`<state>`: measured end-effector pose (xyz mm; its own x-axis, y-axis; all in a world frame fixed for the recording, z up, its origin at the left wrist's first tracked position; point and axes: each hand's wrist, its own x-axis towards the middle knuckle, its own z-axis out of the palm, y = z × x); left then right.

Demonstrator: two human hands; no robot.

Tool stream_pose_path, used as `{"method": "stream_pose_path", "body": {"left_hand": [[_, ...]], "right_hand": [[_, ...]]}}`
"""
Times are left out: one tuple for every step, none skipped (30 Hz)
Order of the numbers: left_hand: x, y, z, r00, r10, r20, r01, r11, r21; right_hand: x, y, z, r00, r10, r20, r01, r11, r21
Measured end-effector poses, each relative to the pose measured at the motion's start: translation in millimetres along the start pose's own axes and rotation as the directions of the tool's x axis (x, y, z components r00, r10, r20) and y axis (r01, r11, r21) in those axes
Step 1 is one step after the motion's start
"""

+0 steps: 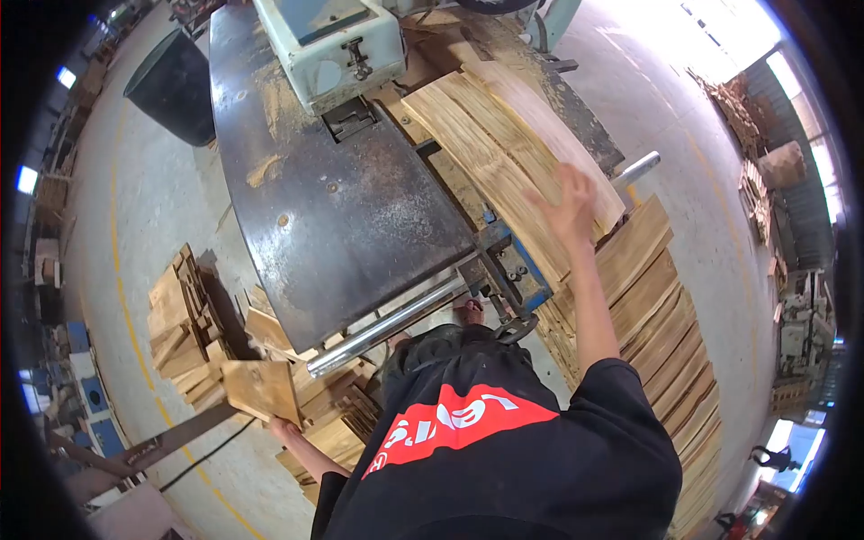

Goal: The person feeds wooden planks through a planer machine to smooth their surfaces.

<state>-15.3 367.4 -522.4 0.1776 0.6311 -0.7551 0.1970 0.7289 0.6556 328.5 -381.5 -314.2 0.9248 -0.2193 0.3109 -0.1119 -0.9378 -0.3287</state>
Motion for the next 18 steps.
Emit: {"method": "stream_pose_path", "body": {"left_hand": [[12.8, -6.5, -8.3, 0.998, -0.05, -0.028, 0.05, 0.999, -0.006], [23.6, -15.5, -16.2, 0.993, -0.097, -0.064, 0.095, 0.995, -0.021], [27.5, -25.7, -17.2, 0.984, -0.153, -0.093, 0.15, 0.988, -0.034], [33.3, -32.7, -15.8, 0.973, -0.196, -0.121, 0.19, 0.98, -0.057], [39.1, -38.3, -12.9, 0.963, -0.232, -0.14, 0.223, 0.972, -0.08], [44.6, -44.4, -7.6, 0.95, -0.272, -0.154, 0.257, 0.96, -0.11], [49.6, -49.1, 0.4, 0.936, -0.312, -0.162, 0.291, 0.946, -0.143], [56.1, -51.5, 7.7, 0.926, -0.34, -0.166, 0.311, 0.934, -0.178], [63.1, -54.4, 16.5, 0.909, -0.379, -0.171, 0.341, 0.915, -0.214], [71.8, -56.7, 25.4, 0.893, -0.414, -0.175, 0.367, 0.897, -0.247], [76.9, -54.7, 35.5, 0.884, -0.436, -0.172, 0.38, 0.881, -0.281], [82.5, -53.7, 45.7, 0.883, -0.444, -0.154, 0.38, 0.868, -0.32], [85.2, -43.9, 43.9, 0.946, -0.323, -0.01, 0.314, 0.926, -0.209], [83.2, -39.6, 54.3, 0.959, -0.283, 0.024, 0.273, 0.895, -0.354], [89.7, -37.3, 55.4, 0.993, -0.113, 0.035, 0.118, 0.947, -0.3], [89.6, -32.7, 51.8, 0.997, 0.051, 0.054, -0.027, 0.927, -0.375], [90.7, -17.3, 47.1, 0.993, -0.116, -0.013, 0.095, 0.864, -0.495], [74.5, -10.7, 51.5, 0.988, -0.127, -0.09, 0.04, 0.767, -0.641]], "right_hand": [[8.5, 15.7, 3.0, 0.999, -0.008, -0.053, 0.004, 0.997, -0.081], [17.1, 32.6, 6.3, 0.995, -0.018, -0.101, 0.001, 0.987, -0.164], [22.1, 49.9, 11.1, 0.988, -0.032, -0.148, -0.006, 0.969, -0.247], [24.8, 63.5, 14.7, 0.997, -0.008, -0.082, -0.01, 0.975, -0.22], [29.0, 75.5, 17.8, 1.0, 0.008, -0.019, -0.012, 0.981, -0.192], [33.7, 83.4, 20.1, 0.999, 0.013, 0.043, -0.006, 0.986, -0.166], [35.3, 88.9, 23.2, 0.999, -0.029, 0.02, 0.032, 0.983, -0.179], [37.2, 93.8, 25.9, 0.997, -0.074, -0.002, 0.072, 0.978, -0.195], [40.4, 95.7, 24.6, 0.993, -0.119, -0.022, 0.112, 0.971, -0.213], [45.4, 98.6, 22.6, 0.998, -0.066, 0.021, 0.069, 0.967, -0.246], [50.4, 98.9, 19.5, 0.998, -0.007, 0.063, 0.025, 0.96, -0.28], [54.1, 99.5, 16.3, 0.993, 0.054, 0.105, -0.019, 0.949, -0.314], [57.8, 100.5, 12.2, 1.0, 0.021, -0.008, -0.023, 0.965, -0.26], [62.6, 102.8, 6.2, 0.992, -0.009, -0.122, -0.017, 0.978, -0.209], [67.3, 105.9, -2.6, 0.972, -0.04, -0.233, 0.002, 0.987, -0.163], [71.1, 108.4, -12.3, 0.969, -0.007, -0.245, -0.034, 0.986, -0.163], [77.4, 110.6, -21.6, 0.965, 0.025, -0.261, -0.07, 0.984, -0.162], [85.7, 112.5, -30.4, 0.959, 0.056, -0.276, -0.102, 0.982, -0.157]]}}
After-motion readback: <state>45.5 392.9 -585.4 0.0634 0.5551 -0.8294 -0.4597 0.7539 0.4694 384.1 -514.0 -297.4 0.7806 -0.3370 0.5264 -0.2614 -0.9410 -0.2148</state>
